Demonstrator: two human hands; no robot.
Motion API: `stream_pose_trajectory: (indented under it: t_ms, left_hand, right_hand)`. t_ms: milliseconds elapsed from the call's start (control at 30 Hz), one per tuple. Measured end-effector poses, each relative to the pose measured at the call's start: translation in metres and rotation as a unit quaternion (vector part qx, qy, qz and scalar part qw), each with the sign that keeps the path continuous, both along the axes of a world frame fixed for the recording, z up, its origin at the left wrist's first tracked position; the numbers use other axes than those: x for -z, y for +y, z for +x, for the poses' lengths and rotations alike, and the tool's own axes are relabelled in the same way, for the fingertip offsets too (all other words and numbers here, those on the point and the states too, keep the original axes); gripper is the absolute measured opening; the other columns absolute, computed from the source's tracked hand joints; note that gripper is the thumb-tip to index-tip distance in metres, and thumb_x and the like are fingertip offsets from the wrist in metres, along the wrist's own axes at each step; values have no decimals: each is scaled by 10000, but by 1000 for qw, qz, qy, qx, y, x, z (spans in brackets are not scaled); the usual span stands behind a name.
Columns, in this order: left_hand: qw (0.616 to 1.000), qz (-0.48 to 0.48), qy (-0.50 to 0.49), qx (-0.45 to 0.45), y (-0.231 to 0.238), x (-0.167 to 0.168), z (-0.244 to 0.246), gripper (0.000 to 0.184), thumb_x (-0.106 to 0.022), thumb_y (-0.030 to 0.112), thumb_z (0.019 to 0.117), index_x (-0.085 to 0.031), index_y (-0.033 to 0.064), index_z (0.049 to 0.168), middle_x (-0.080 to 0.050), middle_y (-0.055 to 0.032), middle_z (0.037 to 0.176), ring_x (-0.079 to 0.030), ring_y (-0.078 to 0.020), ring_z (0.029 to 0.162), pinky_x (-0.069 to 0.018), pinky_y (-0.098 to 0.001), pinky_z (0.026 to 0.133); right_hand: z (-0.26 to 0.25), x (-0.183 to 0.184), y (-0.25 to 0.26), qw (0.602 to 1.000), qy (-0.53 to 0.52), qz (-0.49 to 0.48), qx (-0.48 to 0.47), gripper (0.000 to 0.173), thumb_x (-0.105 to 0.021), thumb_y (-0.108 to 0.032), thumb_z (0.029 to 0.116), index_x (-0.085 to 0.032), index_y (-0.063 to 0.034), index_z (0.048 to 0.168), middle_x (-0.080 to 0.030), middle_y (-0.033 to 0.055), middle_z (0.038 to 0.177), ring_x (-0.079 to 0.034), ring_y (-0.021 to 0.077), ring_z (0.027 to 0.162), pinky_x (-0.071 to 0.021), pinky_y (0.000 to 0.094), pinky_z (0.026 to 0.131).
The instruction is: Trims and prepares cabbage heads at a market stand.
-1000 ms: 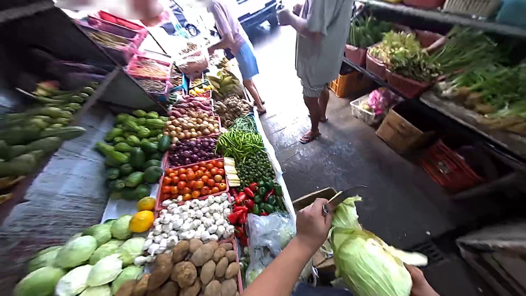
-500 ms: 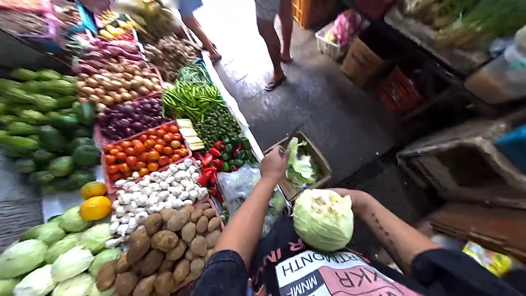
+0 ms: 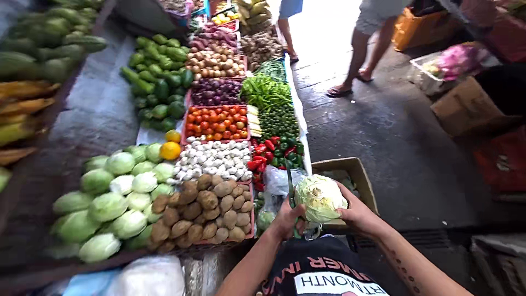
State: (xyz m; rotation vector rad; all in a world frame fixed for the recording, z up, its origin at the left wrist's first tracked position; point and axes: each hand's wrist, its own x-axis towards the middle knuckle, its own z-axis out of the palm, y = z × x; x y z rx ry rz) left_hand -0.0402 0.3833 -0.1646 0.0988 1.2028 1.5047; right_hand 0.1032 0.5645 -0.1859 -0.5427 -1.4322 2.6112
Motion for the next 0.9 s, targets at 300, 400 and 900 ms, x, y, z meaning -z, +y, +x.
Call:
stream_pose_trajectory:
  t_ms: [300, 400, 900]
  left_hand:
    - [982, 71, 93, -146, -45, -3, -67, 1061, -935, 385, 687, -301, 71, 1478, -692, -31, 977, -596, -80, 525, -521, -243, 423]
    - [965, 90, 210, -125, -57, 3, -94, 1071, -948, 348, 685, -364, -56, 1487, -650, -121, 1282, -714, -142, 944, -643, -303, 749]
    - [970, 150, 172, -79, -94, 2, -129, 905, -919, 174, 715, -448, -106, 1435, -648, -168, 1314, -676, -152, 1140, -572, -347, 1005]
  right_hand:
    - [-62, -20, -20, 898, -229, 332, 177, 457, -625, -382, 991, -657, -38, 1290, -668, 107, 1304, -627, 181, 1217, -529, 406, 1025]
    - [-87, -63, -61, 899, -105, 385, 180, 307, -670, -278, 978, -693, -30, 1157, -669, 95, 1261, -650, 183, 1173, -590, 362, 960]
    - [-139, -88, -121, 909, -193, 359, 88, 755, -771, -367, 842, -509, -25, 1462, -569, 141, 1425, -616, 200, 1235, -577, 377, 988]
